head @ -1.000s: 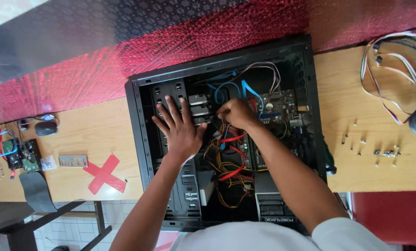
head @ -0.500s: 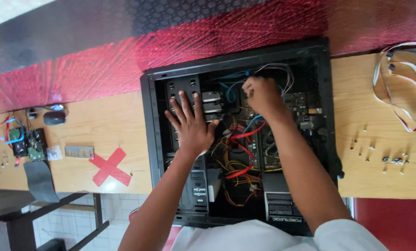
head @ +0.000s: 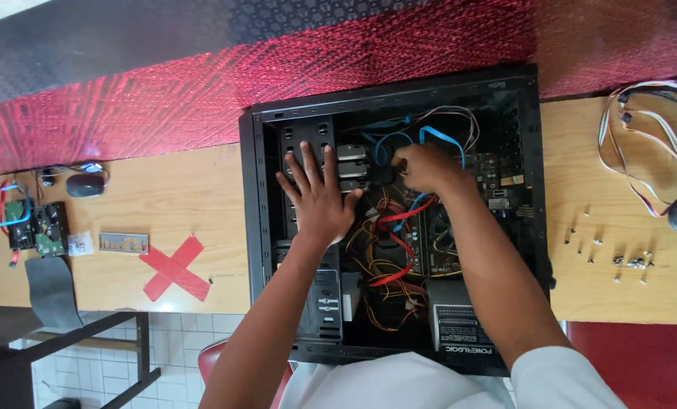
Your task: Fastening components inside a computer case with a screwdriver and organizing internal wiring.
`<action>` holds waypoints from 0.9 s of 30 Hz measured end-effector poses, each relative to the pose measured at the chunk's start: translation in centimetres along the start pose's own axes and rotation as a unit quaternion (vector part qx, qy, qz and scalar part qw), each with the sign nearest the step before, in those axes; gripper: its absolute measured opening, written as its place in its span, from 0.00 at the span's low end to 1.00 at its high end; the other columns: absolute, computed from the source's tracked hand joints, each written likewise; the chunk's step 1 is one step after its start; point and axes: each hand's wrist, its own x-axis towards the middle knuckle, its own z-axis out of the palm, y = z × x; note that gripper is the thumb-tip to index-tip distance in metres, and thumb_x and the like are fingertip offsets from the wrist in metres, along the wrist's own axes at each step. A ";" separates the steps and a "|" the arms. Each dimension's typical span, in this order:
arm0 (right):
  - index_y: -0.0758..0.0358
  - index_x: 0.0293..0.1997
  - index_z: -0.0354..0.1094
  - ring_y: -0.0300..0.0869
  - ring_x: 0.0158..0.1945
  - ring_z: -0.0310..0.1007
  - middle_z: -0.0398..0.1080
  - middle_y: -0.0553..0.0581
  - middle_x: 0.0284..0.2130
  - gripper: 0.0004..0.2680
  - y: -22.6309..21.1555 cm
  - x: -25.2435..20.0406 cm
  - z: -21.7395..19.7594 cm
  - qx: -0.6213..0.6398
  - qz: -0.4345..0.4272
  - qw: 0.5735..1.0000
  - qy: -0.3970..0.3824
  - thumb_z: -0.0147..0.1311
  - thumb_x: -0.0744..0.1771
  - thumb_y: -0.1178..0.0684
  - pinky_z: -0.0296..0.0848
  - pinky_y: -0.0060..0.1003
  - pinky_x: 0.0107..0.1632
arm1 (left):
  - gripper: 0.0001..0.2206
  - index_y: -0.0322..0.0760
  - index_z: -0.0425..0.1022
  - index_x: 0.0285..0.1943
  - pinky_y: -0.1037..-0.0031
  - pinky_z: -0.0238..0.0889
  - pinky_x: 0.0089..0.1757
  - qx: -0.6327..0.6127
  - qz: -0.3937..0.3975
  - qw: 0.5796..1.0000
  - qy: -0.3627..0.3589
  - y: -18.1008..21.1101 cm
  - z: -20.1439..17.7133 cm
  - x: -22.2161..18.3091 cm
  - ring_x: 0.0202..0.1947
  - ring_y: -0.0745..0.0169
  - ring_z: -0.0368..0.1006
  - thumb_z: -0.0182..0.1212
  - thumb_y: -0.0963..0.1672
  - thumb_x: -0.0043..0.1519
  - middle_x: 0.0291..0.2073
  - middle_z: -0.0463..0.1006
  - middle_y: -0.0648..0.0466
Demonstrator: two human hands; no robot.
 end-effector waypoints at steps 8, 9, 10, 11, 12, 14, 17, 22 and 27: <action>0.61 0.59 0.72 0.59 0.50 0.76 0.75 0.68 0.48 0.12 2.8 1.7 0.7 0.129 -0.094 0.987 0.034 0.55 0.69 0.57 0.74 0.53 0.52 | 0.44 0.40 0.38 0.83 0.28 0.16 0.64 0.005 -0.019 1.000 -0.021 0.4 -0.7 0.0 0.76 0.18 0.22 0.43 0.63 0.63 0.79 0.30 0.32; 0.65 0.58 0.72 0.64 0.52 0.75 0.75 0.72 0.48 0.12 2.8 1.1 0.3 0.188 -0.138 0.971 0.050 0.57 0.68 0.59 0.73 0.56 0.53 | 0.44 0.41 0.38 0.83 0.29 0.16 0.64 0.005 -0.019 1.000 -0.022 0.4 -0.7 -0.1 0.76 0.19 0.23 0.43 0.64 0.64 0.79 0.30 0.32; 0.65 0.58 0.72 0.64 0.52 0.75 0.75 0.72 0.48 0.12 2.7 1.1 -0.1 0.189 -0.138 0.971 0.049 0.57 0.68 0.59 0.73 0.56 0.53 | 0.44 0.41 0.38 0.83 0.29 0.16 0.64 0.006 -0.020 1.000 -0.023 0.4 -0.7 0.0 0.76 0.19 0.23 0.43 0.64 0.64 0.79 0.30 0.32; 0.65 0.60 0.71 0.59 0.50 0.75 0.75 0.71 0.48 0.14 2.7 1.0 -0.5 0.208 -0.132 0.969 0.027 0.59 0.67 0.59 0.74 0.54 0.51 | 0.44 0.41 0.38 0.83 0.29 0.16 0.64 0.008 -0.019 0.999 -0.024 0.4 -0.7 0.0 0.76 0.19 0.23 0.43 0.64 0.64 0.79 0.30 0.32; 0.66 0.62 0.70 0.55 0.48 0.75 0.75 0.71 0.47 0.16 2.7 0.9 -0.9 0.227 -0.125 0.966 0.005 0.60 0.67 0.58 0.75 0.51 0.48 | 0.44 0.41 0.38 0.83 0.29 0.16 0.64 0.010 -0.019 0.999 -0.025 0.4 -0.7 0.0 0.76 0.19 0.23 0.42 0.64 0.64 0.79 0.30 0.32; 0.68 0.63 0.68 0.56 0.49 0.75 0.73 0.74 0.49 0.16 2.9 1.1 -1.2 0.231 -0.133 0.964 -0.008 0.57 0.68 0.58 0.75 0.49 0.48 | 0.44 0.41 0.38 0.83 0.29 0.16 0.64 0.014 -0.017 0.999 -0.026 0.4 -0.7 0.3 0.76 0.19 0.22 0.42 0.64 0.64 0.79 0.30 0.32; 0.66 0.63 0.69 0.56 0.48 0.76 0.74 0.73 0.48 0.14 3.5 1.2 -1.1 0.229 -0.133 0.964 -0.030 0.54 0.69 0.56 0.76 0.46 0.46 | 0.43 0.41 0.37 0.83 0.29 0.17 0.64 0.017 -0.018 0.999 -0.029 0.4 -0.7 0.1 0.76 0.18 0.22 0.41 0.64 0.65 0.79 0.29 0.32; 0.57 0.60 0.71 0.54 0.46 0.77 0.75 0.64 0.45 0.15 5.6 2.7 0.3 0.222 -0.146 0.964 -0.031 0.62 0.66 0.55 0.76 0.48 0.45 | 0.43 0.41 0.37 0.83 0.28 0.17 0.64 0.018 -0.018 0.999 -0.029 0.4 -0.8 0.2 0.76 0.20 0.22 0.42 0.64 0.65 0.79 0.28 0.33; 0.63 0.56 0.69 0.57 0.46 0.76 0.75 0.67 0.44 0.11 3.2 1.5 -1.2 0.224 -0.147 0.963 0.002 0.59 0.67 0.59 0.75 0.53 0.47 | 0.43 0.41 0.37 0.83 0.29 0.16 0.64 0.004 -0.017 0.999 -0.031 0.4 -0.8 0.1 0.76 0.19 0.21 0.41 0.64 0.65 0.79 0.28 0.33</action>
